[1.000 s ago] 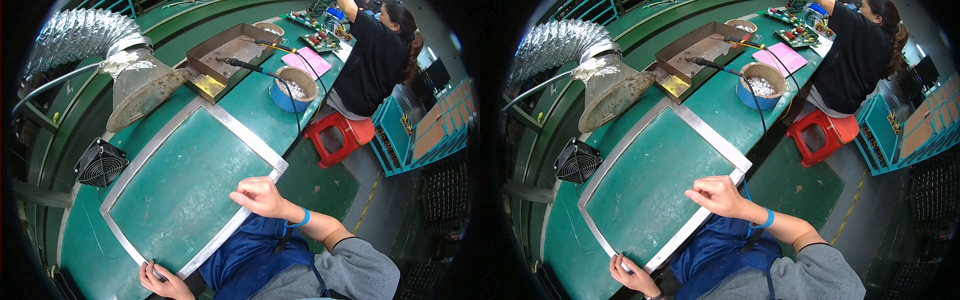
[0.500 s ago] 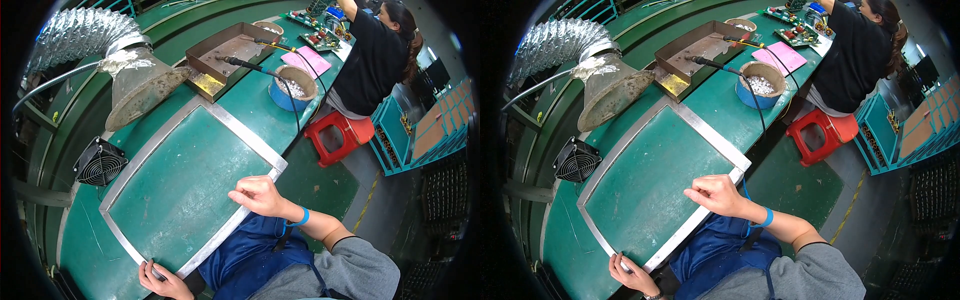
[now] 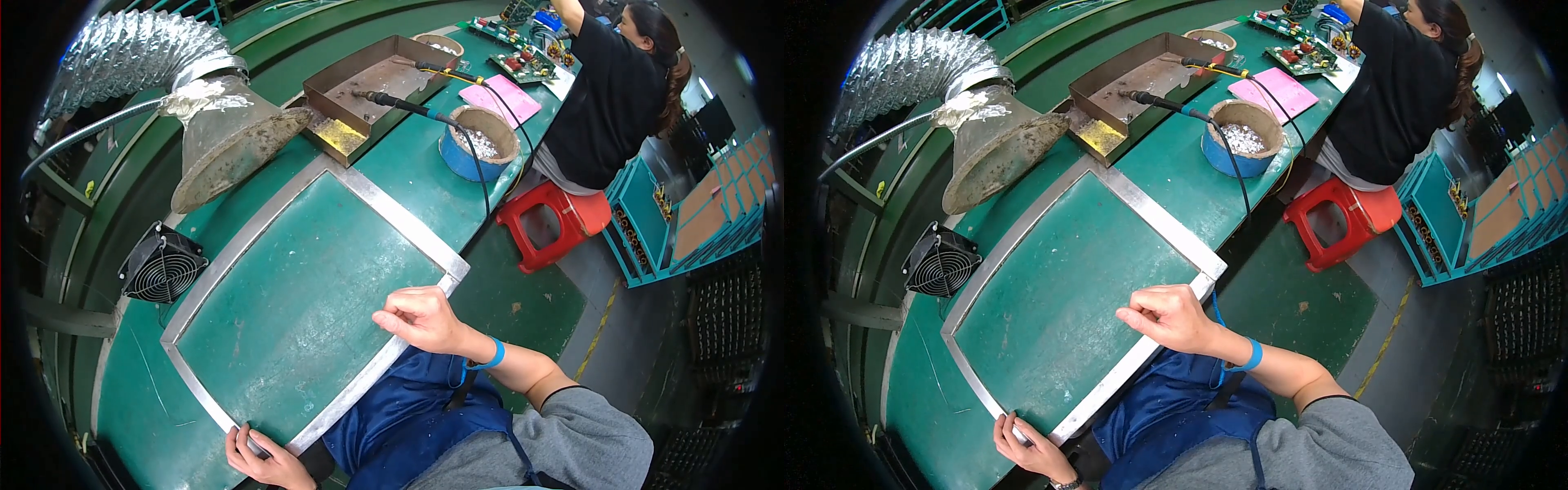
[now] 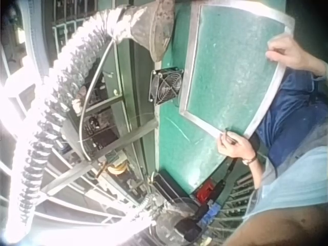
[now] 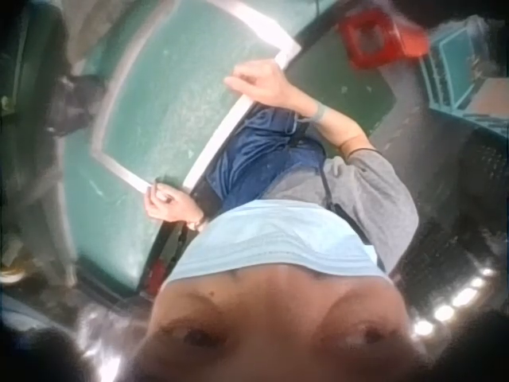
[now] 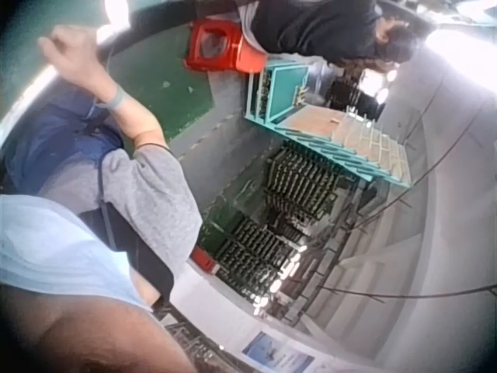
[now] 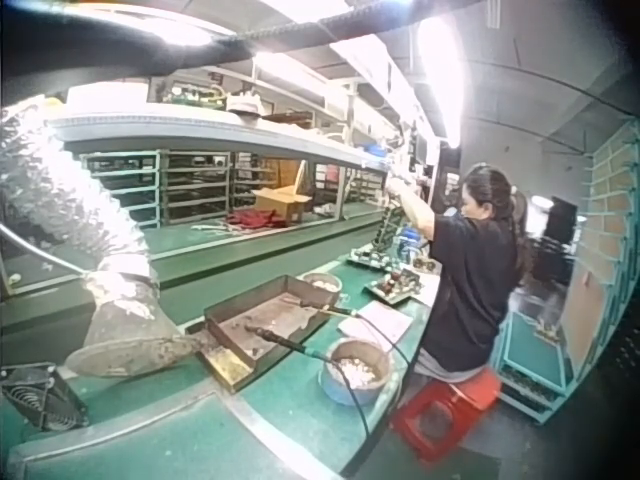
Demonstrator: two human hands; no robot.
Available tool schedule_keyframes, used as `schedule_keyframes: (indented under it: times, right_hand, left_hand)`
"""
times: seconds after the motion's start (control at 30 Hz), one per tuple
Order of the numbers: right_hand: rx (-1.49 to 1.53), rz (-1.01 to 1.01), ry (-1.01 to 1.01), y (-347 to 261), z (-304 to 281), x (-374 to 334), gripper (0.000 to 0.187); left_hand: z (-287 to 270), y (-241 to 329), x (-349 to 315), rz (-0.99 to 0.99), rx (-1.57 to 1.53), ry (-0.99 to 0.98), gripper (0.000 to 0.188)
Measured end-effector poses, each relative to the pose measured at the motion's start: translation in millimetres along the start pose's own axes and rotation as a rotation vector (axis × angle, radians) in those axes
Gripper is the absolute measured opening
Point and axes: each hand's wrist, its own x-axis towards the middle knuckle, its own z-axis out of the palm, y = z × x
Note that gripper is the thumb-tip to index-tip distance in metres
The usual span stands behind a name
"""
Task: The person solders components onto a circuit board using a soldering iron and solder wire, touches the attached wires and components, and hands the assembly to a coworker. The person then retrieves another circuit board assembly from an upper conveyor and begins soldering it.
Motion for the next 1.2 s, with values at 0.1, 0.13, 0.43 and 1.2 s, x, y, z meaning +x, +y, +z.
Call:
schedule_keyframes:
  times: [0.1, 0.13, 0.43, 1.2]
  right_hand:
    - [-0.002, -0.001, -0.001, -0.7, -0.7, 0.6, 0.032]
    - [-0.003, -0.004, -0.002, -0.9, -1.0, 0.6, 0.032]
    - [-0.005, -0.012, -0.003, -2.6, -0.2, 0.2, 0.031]
    - [-0.012, -0.019, -0.009, -2.0, -1.8, 0.4, 0.028]
  left_hand:
    - [-0.2, 0.2, 0.9, 0.007, 0.001, -0.001, 0.015]
    - [-0.4, 0.5, 1.1, 0.014, -0.001, -0.002, 0.015]
    - [-1.4, -1.4, -0.9, 0.019, 0.007, 0.002, 0.015]
    - [0.2, -2.4, -0.1, 0.028, 0.006, 0.000, 0.016]
